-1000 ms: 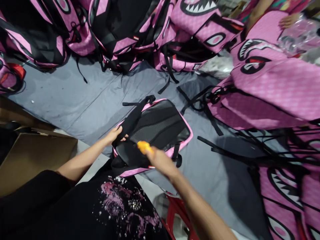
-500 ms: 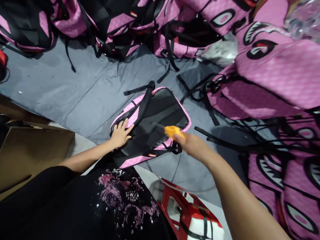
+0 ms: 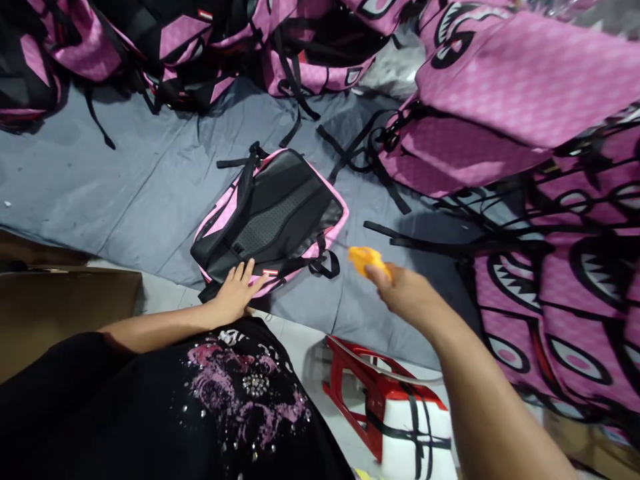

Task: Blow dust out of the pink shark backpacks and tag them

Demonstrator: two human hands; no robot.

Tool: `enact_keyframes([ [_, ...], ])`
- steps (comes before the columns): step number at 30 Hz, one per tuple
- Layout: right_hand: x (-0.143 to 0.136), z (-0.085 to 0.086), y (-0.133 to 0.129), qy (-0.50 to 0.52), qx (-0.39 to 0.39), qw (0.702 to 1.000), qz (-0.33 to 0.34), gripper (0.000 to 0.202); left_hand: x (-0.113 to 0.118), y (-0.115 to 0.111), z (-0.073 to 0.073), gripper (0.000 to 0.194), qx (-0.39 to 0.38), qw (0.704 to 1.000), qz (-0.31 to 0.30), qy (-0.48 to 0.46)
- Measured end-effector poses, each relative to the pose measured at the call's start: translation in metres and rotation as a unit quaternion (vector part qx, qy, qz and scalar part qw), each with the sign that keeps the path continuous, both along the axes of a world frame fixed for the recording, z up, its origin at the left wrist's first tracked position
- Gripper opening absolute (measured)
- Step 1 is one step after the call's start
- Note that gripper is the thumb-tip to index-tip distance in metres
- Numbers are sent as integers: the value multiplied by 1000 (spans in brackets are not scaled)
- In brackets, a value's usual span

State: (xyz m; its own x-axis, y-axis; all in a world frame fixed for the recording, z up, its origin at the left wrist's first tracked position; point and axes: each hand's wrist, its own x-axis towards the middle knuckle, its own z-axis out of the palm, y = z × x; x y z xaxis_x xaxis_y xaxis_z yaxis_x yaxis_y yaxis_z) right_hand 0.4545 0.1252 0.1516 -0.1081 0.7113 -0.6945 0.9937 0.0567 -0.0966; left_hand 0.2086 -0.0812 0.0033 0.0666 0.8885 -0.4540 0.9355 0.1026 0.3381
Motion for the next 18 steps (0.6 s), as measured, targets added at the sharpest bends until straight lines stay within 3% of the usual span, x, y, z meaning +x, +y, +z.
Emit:
enact_keyframes([
  [2,17,1,-8,-6,63,998,-30,40,-3,2,4,91,16,999,22,-23],
  [4,16,-2,-11,25,37,999,-26,41,-2,4,10,79,30,996,38,-70],
  [6,-6,-9,-6,77,3,997,6,42,-1,10,13,63,31,986,62,-153],
  [8,-40,-18,6,97,36,994,40,41,-7,22,11,48,2,957,122,-265],
  [10,-65,-22,16,91,81,991,60,36,-22,42,4,43,-51,887,259,-379],
  [13,-65,-22,14,137,40,987,70,41,-53,77,-12,51,-153,696,480,-512],
  [15,-47,-20,2,162,-58,983,65,44,-68,95,-25,55,-208,586,547,-560],
  [16,-39,-20,-4,154,-112,980,64,44,-71,101,-32,55,-229,551,558,-576],
  [18,-30,-22,-12,110,-152,981,56,42,-69,106,-41,53,-244,519,557,-601],
])
